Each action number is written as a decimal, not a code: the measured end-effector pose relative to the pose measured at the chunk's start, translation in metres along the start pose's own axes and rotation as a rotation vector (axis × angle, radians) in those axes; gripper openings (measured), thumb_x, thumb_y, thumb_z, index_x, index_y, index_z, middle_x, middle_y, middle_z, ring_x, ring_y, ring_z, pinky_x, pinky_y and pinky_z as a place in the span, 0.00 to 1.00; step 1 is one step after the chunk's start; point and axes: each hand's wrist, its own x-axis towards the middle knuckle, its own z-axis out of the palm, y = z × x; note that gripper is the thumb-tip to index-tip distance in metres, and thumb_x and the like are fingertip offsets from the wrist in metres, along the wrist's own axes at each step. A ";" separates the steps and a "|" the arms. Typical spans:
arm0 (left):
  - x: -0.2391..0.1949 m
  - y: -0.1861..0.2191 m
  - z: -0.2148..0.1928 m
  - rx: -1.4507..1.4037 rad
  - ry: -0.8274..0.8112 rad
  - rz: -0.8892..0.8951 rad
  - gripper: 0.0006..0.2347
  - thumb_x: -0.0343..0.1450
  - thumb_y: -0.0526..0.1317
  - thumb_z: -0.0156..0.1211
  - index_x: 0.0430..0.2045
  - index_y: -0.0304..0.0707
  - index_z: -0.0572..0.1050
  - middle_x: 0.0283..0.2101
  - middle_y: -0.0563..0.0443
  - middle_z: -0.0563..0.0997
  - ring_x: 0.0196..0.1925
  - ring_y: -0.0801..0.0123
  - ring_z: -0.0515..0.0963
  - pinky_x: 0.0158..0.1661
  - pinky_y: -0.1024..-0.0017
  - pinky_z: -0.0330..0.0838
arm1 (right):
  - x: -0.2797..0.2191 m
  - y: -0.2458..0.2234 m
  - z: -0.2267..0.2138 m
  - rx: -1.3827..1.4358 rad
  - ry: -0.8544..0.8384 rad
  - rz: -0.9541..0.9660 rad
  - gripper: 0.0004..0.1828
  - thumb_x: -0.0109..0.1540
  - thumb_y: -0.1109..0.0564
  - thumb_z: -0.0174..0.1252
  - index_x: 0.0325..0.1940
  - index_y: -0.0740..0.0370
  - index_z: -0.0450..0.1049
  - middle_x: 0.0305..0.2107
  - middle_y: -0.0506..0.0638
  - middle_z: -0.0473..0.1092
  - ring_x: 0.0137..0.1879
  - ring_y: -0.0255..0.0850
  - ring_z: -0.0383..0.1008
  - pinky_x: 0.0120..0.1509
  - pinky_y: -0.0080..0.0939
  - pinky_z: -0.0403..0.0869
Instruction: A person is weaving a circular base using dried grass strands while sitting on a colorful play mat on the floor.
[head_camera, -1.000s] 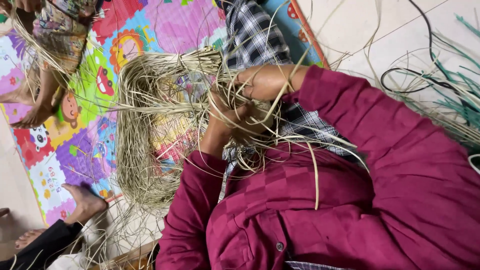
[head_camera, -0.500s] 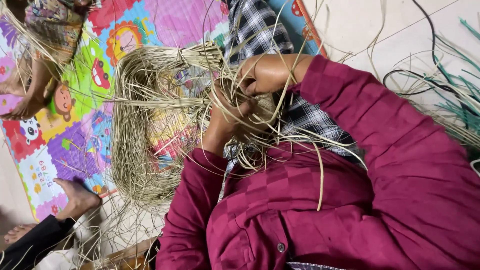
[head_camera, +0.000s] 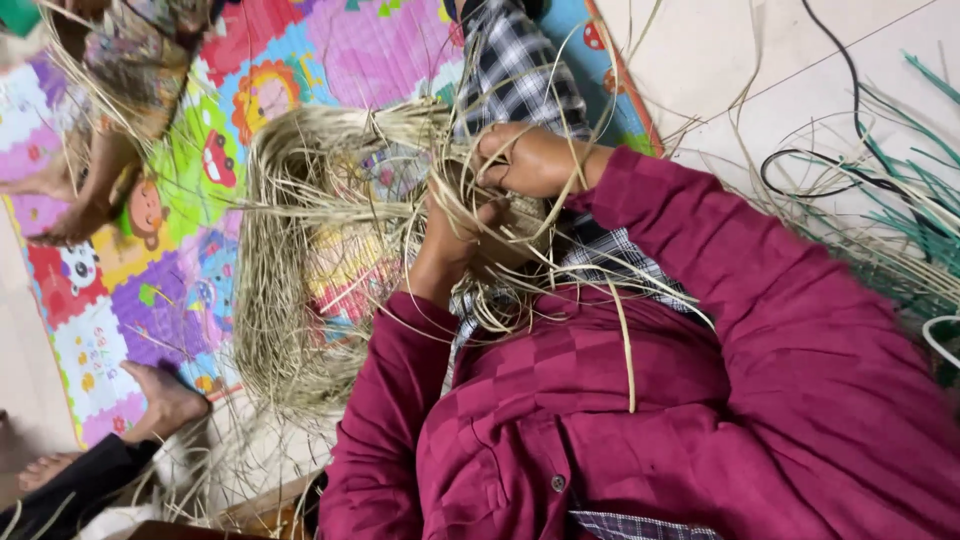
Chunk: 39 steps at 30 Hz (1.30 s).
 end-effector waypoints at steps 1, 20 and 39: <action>0.002 -0.016 -0.004 -0.057 -0.033 -0.034 0.32 0.59 0.35 0.77 0.52 0.20 0.63 0.50 0.21 0.74 0.55 0.36 0.77 0.55 0.44 0.74 | -0.002 0.004 0.001 0.003 0.004 -0.018 0.07 0.65 0.57 0.63 0.39 0.64 0.77 0.35 0.56 0.70 0.46 0.55 0.73 0.53 0.56 0.73; 0.007 0.035 -0.001 0.037 -0.013 -0.046 0.21 0.58 0.38 0.76 0.37 0.21 0.72 0.35 0.27 0.81 0.38 0.42 0.84 0.40 0.50 0.79 | -0.059 -0.004 -0.009 0.021 0.200 0.059 0.07 0.60 0.55 0.66 0.37 0.59 0.76 0.27 0.54 0.76 0.37 0.49 0.78 0.40 0.49 0.73; 0.010 0.002 -0.002 0.211 0.057 -0.227 0.47 0.56 0.46 0.85 0.64 0.25 0.55 0.59 0.10 0.56 0.66 0.16 0.60 0.67 0.34 0.54 | -0.035 -0.025 0.004 0.636 0.201 0.528 0.05 0.57 0.62 0.61 0.35 0.67 0.74 0.10 0.50 0.65 0.11 0.31 0.59 0.16 0.28 0.57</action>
